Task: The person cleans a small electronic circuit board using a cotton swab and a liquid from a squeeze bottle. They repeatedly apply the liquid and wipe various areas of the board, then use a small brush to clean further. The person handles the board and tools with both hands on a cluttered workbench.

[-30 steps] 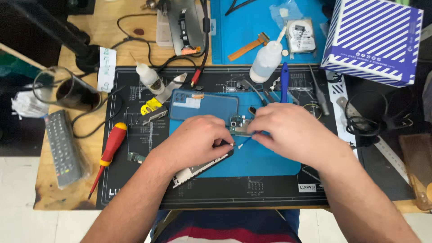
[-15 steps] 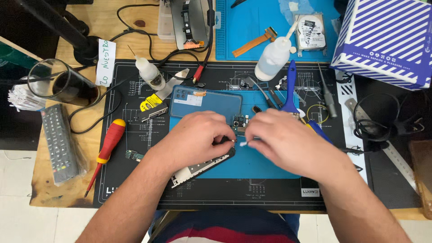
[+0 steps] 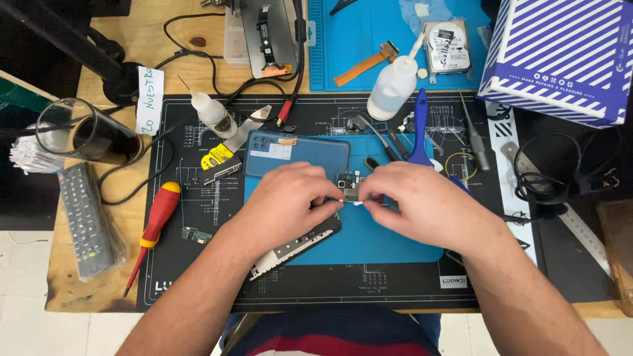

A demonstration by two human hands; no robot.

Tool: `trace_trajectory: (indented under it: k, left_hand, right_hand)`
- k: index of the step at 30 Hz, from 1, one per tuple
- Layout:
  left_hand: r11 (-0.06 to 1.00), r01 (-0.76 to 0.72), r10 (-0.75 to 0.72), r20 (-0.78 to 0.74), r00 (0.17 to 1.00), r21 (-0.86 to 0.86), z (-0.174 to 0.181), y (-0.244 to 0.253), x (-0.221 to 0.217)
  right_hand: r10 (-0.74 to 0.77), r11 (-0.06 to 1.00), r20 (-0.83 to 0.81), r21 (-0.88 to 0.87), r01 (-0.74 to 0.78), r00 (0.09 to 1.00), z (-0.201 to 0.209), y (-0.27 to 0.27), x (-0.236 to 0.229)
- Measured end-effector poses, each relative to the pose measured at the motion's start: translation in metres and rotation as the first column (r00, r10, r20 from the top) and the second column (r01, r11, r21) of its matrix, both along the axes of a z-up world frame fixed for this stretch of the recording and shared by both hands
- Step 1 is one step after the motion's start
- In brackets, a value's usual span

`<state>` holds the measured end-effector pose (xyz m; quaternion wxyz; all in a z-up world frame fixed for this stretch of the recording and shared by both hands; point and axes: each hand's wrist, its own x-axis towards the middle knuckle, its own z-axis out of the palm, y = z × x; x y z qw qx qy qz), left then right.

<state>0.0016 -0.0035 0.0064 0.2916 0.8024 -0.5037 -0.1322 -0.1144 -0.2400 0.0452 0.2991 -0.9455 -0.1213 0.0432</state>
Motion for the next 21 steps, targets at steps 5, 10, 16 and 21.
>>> trace_trajectory:
  k: [5, 10, 16, 21]
  left_hand:
    - [0.997, 0.058, -0.057, -0.02, 0.998, 0.043, 0.0, -0.004, -0.003]
    - [0.993, 0.08, -0.079, -0.023, 0.997, 0.088, -0.002, -0.008, -0.008]
    - [0.994, 0.008, 0.006, -0.137, 0.991, 0.107, -0.012, -0.011, -0.011]
    - [0.991, -0.028, 0.047, -0.145, 0.988, 0.132, -0.019, -0.015, -0.014]
  right_hand:
    - [0.007, 0.999, -0.035, -0.046, -0.009, 0.999, -0.009, -0.003, 0.003]
    - [-0.005, 0.996, -0.106, -0.085, -0.004, 0.994, -0.003, 0.0, 0.001]
    - [0.032, 0.99, -0.12, -0.135, -0.048, 0.992, -0.009, 0.001, 0.0]
    - [0.032, 0.979, -0.103, -0.195, -0.052, 0.994, -0.014, -0.001, 0.0]
